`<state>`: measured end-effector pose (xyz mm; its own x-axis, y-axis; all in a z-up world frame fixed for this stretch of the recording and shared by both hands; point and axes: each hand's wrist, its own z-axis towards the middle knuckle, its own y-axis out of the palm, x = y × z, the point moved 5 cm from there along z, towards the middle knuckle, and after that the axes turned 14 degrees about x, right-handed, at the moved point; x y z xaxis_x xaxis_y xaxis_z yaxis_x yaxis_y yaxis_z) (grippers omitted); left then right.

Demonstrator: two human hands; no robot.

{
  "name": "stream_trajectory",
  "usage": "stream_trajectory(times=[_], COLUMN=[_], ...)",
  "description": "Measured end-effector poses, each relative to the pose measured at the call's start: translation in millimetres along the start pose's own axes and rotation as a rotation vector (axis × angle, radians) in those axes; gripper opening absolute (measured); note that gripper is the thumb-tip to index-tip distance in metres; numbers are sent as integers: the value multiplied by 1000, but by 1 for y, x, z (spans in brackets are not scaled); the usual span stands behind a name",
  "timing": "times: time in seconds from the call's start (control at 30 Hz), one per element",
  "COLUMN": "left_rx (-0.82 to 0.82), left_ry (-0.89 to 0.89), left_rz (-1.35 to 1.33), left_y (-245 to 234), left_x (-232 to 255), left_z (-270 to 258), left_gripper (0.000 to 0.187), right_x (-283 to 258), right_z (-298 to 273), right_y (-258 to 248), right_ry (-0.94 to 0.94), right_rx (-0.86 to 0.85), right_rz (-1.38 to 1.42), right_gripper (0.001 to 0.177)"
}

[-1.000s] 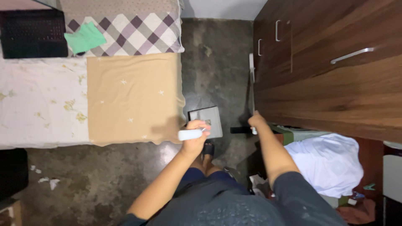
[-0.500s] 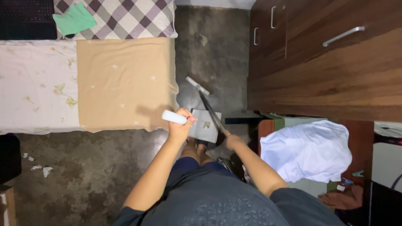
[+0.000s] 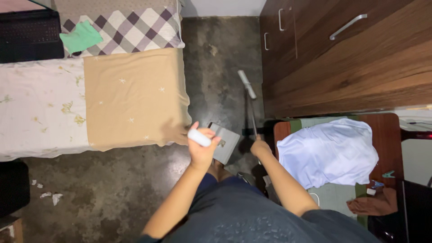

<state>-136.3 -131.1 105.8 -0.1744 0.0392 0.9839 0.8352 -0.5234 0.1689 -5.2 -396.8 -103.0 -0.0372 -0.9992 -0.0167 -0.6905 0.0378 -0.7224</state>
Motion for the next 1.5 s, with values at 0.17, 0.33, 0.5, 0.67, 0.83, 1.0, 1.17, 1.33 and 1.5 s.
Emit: stream_trajectory(times=[0.17,0.33,0.5,0.67,0.83,1.0,1.17,1.33,1.5], left_rx=[-121,-251,-300,-260,-221,-193,-211,-201,-109], left_ry=[240,92,82,30,17,25,5,-62,-262], left_rz=[28,81,37,18,131,128,82,70,157], left_y=[-11,-23,-55,-111,-169,-196,-190,-175,-171], left_x=[44,41,25,15,25,34,24,5,-12], left_z=[-7,0,-6,-14,-21,-22,-22,-21,-25], left_gripper=[93,89,62,51,46,45,42,41,40], right_x=[-16,-19,-29,-33,-9,-13,-31,-56,-108], right_z=[53,23,-67,-130,-167,-203,-163,-89,-11], right_y=[-10,22,84,88,94,143,162,141,107], right_ry=[154,-27,-182,-229,-149,150,186,115,-218], right_rx=[-58,-81,-141,-147,1,10,92,26,-1], right_rz=[173,70,-127,-137,64,261,215,199,-17], right_gripper=[85,87,93,84,78,79,86,80,81])
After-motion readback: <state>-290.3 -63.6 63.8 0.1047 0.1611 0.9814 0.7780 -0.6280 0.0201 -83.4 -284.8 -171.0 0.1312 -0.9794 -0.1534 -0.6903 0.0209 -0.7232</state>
